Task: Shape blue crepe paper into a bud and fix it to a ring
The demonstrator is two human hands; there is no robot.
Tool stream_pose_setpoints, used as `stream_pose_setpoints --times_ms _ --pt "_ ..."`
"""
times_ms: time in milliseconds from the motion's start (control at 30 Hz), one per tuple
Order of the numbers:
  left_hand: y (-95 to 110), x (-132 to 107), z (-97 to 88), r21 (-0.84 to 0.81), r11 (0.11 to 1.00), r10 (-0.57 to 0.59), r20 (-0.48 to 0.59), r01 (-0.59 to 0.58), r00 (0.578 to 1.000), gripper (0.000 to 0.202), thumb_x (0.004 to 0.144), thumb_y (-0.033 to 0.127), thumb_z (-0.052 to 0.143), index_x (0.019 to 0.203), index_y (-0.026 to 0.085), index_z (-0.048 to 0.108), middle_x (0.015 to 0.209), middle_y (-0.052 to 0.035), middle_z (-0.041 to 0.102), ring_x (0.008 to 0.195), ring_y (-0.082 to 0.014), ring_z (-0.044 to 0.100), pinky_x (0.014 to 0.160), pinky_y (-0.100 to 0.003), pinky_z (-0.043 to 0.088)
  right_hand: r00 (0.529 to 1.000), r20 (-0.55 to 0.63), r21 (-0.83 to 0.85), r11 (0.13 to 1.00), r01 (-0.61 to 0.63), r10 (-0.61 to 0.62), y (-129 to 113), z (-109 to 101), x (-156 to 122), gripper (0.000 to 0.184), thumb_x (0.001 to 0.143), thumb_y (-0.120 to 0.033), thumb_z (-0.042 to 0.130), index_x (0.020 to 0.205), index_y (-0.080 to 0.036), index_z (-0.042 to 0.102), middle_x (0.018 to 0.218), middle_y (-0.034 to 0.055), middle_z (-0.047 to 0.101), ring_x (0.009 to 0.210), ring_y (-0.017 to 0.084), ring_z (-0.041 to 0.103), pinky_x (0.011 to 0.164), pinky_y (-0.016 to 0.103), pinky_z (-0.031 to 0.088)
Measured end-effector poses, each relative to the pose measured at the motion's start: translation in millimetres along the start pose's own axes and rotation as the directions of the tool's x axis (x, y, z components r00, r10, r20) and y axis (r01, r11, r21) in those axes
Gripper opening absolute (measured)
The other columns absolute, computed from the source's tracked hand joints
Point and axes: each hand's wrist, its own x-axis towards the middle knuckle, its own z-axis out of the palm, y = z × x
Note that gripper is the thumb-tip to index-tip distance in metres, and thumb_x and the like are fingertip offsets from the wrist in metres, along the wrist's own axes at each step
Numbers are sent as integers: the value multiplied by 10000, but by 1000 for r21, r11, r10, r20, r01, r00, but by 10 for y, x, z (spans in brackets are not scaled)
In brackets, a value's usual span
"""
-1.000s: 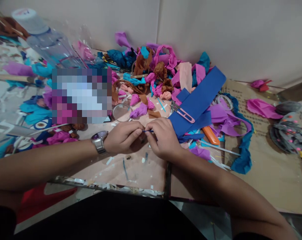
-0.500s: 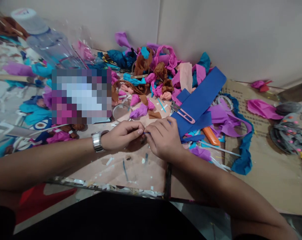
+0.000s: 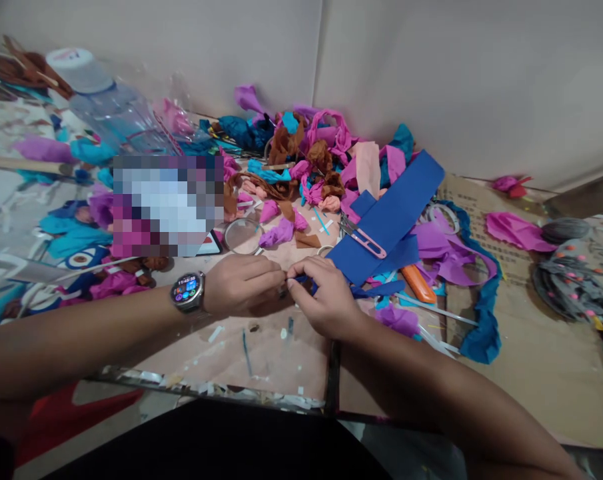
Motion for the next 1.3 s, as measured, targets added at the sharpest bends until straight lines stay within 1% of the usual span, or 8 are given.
stream_pose_setpoints --times_ms 100,233,467,633,767,967,1133,1300 --pt "-9 2 -3 30 999 23 4 -23 1000 116 1013 314 633 1050 205 649 815 -37 717 690 -165 650 604 -308 452 996 42 87 993 -80 77 -6 -8 8 74 977 -202 613 915 -223 646 878 4 734 794 182 655 758 346 459" --pt "47 28 -4 -202 957 -206 23 207 978 184 1066 288 517 1025 189 667 863 -58 737 731 -155 659 662 -290 482 995 -28 -87 992 95 -98 27 -11 13 49 994 -211 622 948 -227 625 897 19 728 853 202 656 831 384 448" --pt "161 97 -34 -596 486 -577 330 639 747 465 1106 436 486 731 173 563 668 12 588 630 -109 520 609 -239 403 897 52 -488 773 405 -438 89 -53 22 87 982 -194 634 1058 -229 610 968 54 767 948 254 661 974 480 414" --pt "176 87 5 -670 300 -567 446 679 692 436 1076 476 547 774 165 599 700 13 599 638 -103 513 614 -228 419 869 56 -552 710 437 -491 89 -89 22 123 963 -183 660 1076 -218 623 964 58 772 938 260 661 971 490 429" --pt "172 81 1 -604 461 -573 358 651 737 337 1074 394 554 845 169 656 759 -9 671 692 -121 580 650 -242 450 895 18 -532 754 386 -446 86 -65 18 91 966 -188 651 1037 -241 628 950 44 776 932 258 664 967 489 425" --pt "143 42 -18 -264 919 -283 74 292 956 182 1065 261 519 978 186 660 849 -53 708 748 -154 640 697 -283 488 971 -76 -228 952 203 -225 53 14 -7 46 962 -206 653 951 -238 623 903 31 739 887 223 668 889 428 449" --pt "65 -3 -17 -60 994 -90 19 91 996 130 1038 301 576 1066 202 654 867 -62 726 742 -169 670 655 -289 493 997 -71 -22 1000 21 -22 5 24 -3 48 946 -212 652 906 -237 650 850 12 729 806 200 658 818 389 460" --pt "32 5 -3 -145 982 -124 -10 121 992 114 1026 240 588 1112 201 652 913 -61 740 805 -168 693 687 -277 520 998 -65 6 1000 -9 9 9 19 7 63 970 -232 645 908 -232 657 852 9 734 805 194 656 797 373 448"
